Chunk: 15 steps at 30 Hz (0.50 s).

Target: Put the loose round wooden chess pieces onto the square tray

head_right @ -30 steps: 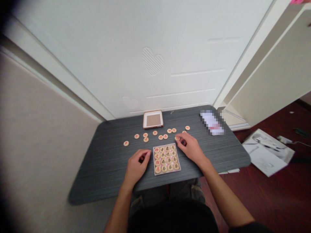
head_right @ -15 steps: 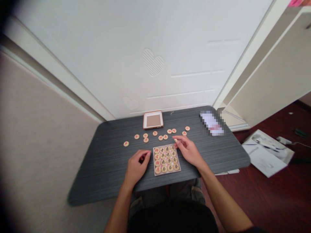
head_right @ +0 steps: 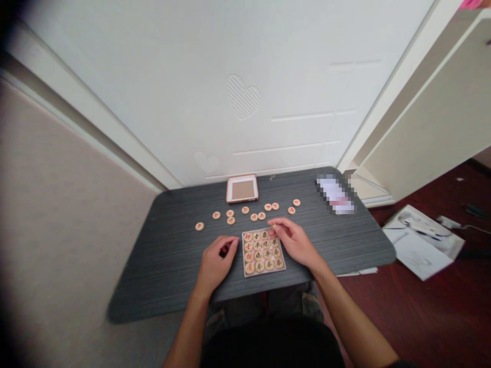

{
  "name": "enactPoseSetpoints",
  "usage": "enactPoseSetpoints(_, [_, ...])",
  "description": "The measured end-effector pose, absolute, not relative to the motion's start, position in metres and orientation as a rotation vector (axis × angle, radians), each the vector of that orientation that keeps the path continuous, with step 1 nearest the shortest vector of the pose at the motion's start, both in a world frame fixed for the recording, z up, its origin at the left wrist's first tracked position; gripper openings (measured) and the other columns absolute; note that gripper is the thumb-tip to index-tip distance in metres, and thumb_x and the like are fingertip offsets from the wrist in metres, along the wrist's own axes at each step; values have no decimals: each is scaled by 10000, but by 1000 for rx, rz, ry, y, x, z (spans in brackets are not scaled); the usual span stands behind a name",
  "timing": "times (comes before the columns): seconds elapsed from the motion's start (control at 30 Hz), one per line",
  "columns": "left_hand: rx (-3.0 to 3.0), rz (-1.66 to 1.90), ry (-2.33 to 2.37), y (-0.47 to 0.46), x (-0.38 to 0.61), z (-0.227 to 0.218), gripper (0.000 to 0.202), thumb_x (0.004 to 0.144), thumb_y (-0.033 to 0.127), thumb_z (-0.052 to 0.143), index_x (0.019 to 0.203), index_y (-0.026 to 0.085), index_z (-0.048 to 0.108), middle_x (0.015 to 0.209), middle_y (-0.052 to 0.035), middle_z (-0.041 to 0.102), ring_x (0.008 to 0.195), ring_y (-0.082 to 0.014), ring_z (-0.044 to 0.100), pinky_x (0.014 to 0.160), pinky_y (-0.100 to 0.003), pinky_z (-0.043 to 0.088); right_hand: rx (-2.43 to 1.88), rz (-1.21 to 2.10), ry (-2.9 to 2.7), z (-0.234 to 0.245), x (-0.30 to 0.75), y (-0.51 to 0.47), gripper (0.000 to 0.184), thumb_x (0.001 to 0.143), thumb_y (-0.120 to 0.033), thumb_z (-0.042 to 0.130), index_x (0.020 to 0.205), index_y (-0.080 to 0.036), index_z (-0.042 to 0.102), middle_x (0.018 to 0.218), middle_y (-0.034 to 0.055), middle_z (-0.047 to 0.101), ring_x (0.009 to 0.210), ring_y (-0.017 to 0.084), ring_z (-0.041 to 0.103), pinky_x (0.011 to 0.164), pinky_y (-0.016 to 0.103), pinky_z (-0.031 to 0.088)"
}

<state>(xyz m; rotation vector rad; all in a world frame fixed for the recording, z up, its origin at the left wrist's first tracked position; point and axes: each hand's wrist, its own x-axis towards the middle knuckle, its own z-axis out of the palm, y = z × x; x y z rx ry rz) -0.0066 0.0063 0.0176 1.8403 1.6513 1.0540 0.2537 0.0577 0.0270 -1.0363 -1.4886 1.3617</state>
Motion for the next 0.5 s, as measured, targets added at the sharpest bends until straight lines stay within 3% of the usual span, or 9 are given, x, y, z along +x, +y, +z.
enactPoseSetpoints(0.33, [1859,1053,1649,6,-7,18,196,990,334,562,1004,240,733,900,-26,726,778,-166,655,746,-291,522,-1050,1416,-1415,25,244,54,294,926,-484,676,1099,-246,674,839,11,742,796,184,721,775,328,590])
enactPoseSetpoints(0.5, [1873,1062,1649,6,-8,18,194,985,333,565,1000,242,735,897,-26,732,774,-167,663,744,-294,530,-1086,1450,-1338,23,243,53,344,876,-515,721,1087,-245,687,914,34,774,813,206,758,799,368,627])
